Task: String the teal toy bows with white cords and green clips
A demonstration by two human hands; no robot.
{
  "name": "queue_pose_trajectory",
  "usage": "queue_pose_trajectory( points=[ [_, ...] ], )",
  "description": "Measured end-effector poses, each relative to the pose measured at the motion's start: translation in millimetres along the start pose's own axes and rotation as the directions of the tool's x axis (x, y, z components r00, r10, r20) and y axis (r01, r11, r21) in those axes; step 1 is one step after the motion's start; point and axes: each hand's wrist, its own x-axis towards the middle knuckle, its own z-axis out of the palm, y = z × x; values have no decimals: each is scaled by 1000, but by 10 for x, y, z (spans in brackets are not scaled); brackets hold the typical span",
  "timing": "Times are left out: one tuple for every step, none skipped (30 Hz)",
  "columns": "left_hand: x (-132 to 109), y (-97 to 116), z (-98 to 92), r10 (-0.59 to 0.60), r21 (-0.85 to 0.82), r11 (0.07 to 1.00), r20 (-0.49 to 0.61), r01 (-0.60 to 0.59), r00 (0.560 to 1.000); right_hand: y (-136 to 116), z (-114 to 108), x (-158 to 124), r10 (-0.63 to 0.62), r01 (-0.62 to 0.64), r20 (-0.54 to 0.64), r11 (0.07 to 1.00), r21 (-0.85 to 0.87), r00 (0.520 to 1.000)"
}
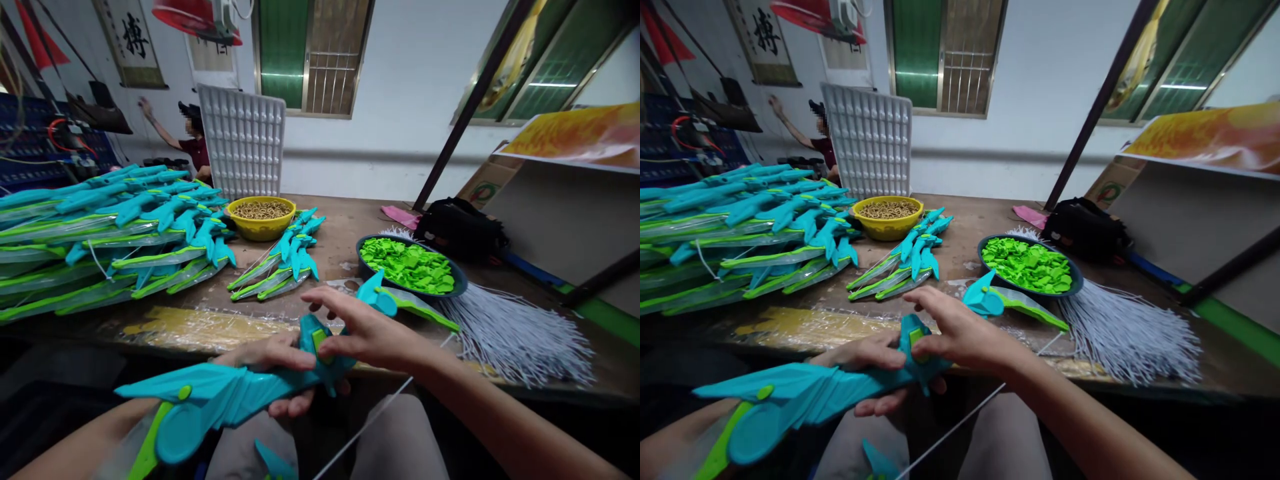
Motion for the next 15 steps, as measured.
queue_pose_trajectory(
  points=[
    [0,-17,21,12,17,1000,43,-13,999,-1,-6,-4,96,-96,36,995,1,995],
    [6,-36,41,16,32,999,110,-20,994,-7,-9,-7,169,-169,82,986,-6,982],
    [16,-57,63,22,39,999,152,-28,988,-19,-6,-13,215,-214,124,977,-21,969],
    [27,-80,88,32,41,998,122,-37,992,-35,4,-20,235,-232,154,972,-37,960],
    [36,-104,118,39,55,998,74,-44,996,-54,22,-30,237,-231,170,971,-51,957],
    [42,-128,154,44,86,995,20,-45,999,-72,48,-44,234,-226,172,972,-62,957],
    [44,-155,193,51,130,990,-42,-46,998,-89,82,-60,231,-223,159,972,-70,960],
    [43,-184,234,63,180,983,-109,-42,992,-104,121,-78,234,-225,142,972,-74,962],
    [39,-217,274,68,228,973,-166,-29,984,-117,162,-98,239,-230,129,970,-80,962],
    [33,-252,310,72,273,962,-210,-12,975,-130,203,-119,245,-235,120,968,-88,962],
    [26,-289,342,79,312,950,-238,-1,968,-144,240,-138,247,-236,113,967,-100,962],
    [20,-323,368,96,346,938,-255,-2,962,-162,270,-155,244,-232,114,966,-112,963],
    [13,-351,391,124,384,923,-265,-13,956,-184,291,-169,235,-220,121,967,-125,964],
    [7,-371,412,167,429,903,-268,-37,949,-210,302,-180,221,-203,133,969,-139,966],
    [1,-379,435,221,477,876,-265,-71,939,-241,304,-188,202,-179,144,971,-157,969]
  ],
)
